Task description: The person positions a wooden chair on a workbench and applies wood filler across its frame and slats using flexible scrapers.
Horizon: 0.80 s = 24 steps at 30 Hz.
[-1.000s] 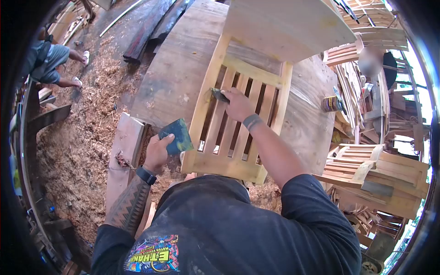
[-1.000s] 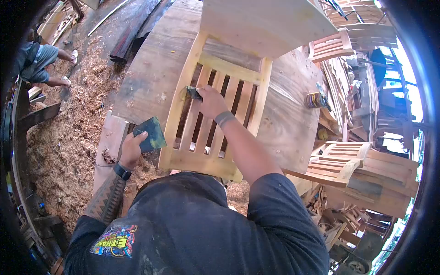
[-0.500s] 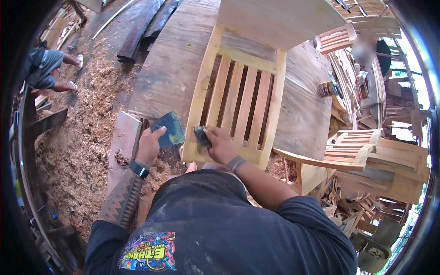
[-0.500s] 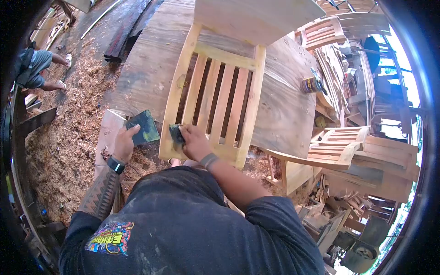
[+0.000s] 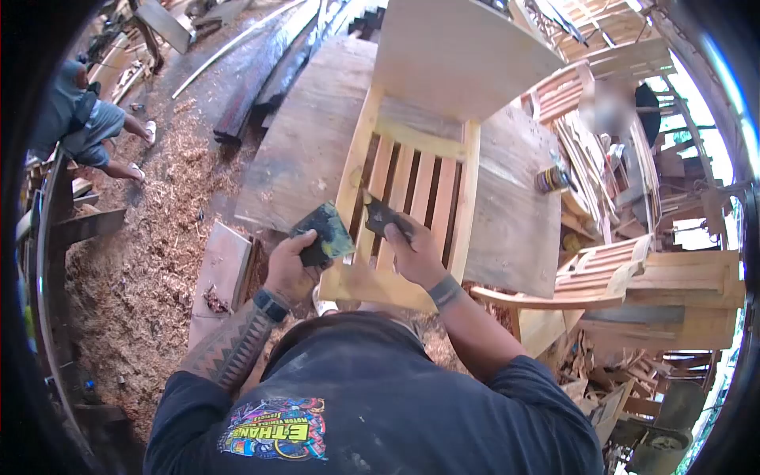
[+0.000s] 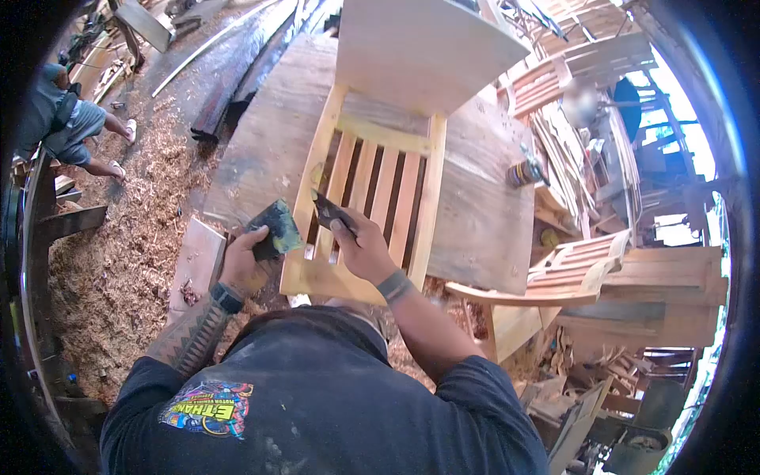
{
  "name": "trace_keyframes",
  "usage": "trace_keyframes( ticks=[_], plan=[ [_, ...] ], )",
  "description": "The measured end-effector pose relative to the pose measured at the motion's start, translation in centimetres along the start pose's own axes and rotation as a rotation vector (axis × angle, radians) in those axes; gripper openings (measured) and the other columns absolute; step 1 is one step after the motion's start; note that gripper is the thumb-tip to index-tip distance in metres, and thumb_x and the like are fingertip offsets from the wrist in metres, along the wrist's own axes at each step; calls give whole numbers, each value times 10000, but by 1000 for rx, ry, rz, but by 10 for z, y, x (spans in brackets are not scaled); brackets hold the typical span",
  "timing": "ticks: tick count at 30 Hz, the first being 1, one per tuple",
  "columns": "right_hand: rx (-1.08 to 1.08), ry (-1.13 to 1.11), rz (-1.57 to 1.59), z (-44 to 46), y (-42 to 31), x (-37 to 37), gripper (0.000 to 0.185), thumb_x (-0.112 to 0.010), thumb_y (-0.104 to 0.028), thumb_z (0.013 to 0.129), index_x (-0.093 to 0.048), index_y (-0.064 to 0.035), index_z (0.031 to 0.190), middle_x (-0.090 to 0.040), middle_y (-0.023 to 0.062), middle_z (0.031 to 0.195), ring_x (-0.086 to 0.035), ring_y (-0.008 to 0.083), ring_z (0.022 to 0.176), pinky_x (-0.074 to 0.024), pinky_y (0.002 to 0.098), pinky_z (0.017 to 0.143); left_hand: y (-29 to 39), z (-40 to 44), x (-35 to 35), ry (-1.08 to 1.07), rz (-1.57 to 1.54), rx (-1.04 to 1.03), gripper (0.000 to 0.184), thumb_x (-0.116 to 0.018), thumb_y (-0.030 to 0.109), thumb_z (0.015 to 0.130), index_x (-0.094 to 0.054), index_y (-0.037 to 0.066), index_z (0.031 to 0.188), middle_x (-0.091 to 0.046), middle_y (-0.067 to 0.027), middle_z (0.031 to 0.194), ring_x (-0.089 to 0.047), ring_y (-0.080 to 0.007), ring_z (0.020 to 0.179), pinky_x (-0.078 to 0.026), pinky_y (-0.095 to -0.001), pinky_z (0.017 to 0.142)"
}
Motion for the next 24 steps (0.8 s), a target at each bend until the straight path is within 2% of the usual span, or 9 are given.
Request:
trace_keyframes(
  ticks=[1,2,5,6,9,13,19,22,24],
  plan=[
    [-32,22,45,-1,-11,7,319,-567,-155,1053,-628,34,1302,-721,152,998,-690,198,920,-524,357,793,1,-1,-13,-25,-39,-1,257,-581,169,1031,-648,-19,1194,-741,-125,1088,-746,-271,946,-624,-440,839],
    [76,43,58,0,-28,13,346,-562,-117,1064,-595,59,1360,-728,138,1111,-664,139,1022,-527,311,863,1,-2,-30,-80,-81,3,271,-582,187,1038,-633,-8,1220,-737,-126,1110,-738,-267,976,-618,-439,856],
    [422,265,268,-12,-79,26,355,-567,-32,1045,-581,66,1386,-701,158,1245,-660,166,1110,-515,301,959,4,-10,-67,-159,-159,24,291,-581,194,1041,-614,2,1257,-728,-123,1143,-727,-262,1018,-610,-430,871],
    [464,276,289,-17,-82,27,368,-544,32,1033,-565,80,1398,-669,196,1323,-647,206,1197,-494,316,1025,6,-11,-76,-177,-159,-1,303,-579,201,1045,-602,11,1280,-721,-122,1160,-718,-258,1045,-606,-420,867],
    [642,335,232,-27,-99,28,384,-532,47,1029,-563,64,1411,-665,207,1342,-649,229,1226,-501,330,1027,14,-30,-106,-133,-148,-35,305,-581,206,1046,-601,10,1279,-717,-125,1169,-715,-258,1058,-606,-422,878],
    [701,279,94,-38,-117,21,435,-560,68,996,-574,13,1428,-666,235,1353,-675,297,1230,-539,358,996,19,-38,-118,-140,-105,-57,287,-569,169,1046,-608,-25,1255,-719,-149,1153,-727,-269,1035,-624,-453,906],
    [463,89,-287,-24,-122,10,431,-611,-39,974,-616,-56,1405,-692,224,1222,-721,398,978,-590,424,839,35,-41,-116,-103,50,-170,274,-563,122,1030,-629,-62,1222,-721,-157,1131,-742,-261,980,-644,-412,857],
    [277,-54,-507,-18,-88,3,422,-611,-99,987,-615,-91,1409,-694,213,1169,-702,415,872,-575,461,772,52,-40,-111,-133,54,-267,283,-570,109,1017,-634,-65,1231,-724,-157,1111,-745,-259,979,-643,-403,851],
    [224,-156,-554,-16,-73,4,383,-639,-73,955,-654,-58,1337,-702,221,1181,-693,413,939,-571,458,809,69,-43,-120,-195,142,-283,299,-573,105,1011,-628,-71,1246,-725,-152,1105,-744,-250,976,-642,-396,843]
  ],
)
Point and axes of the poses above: each hand's wrist, its own z-axis towards the middle knuckle, its own x-axis out of the back of the hand, y = z × x, the point moved 10 cm from there along z, towards the middle knuckle
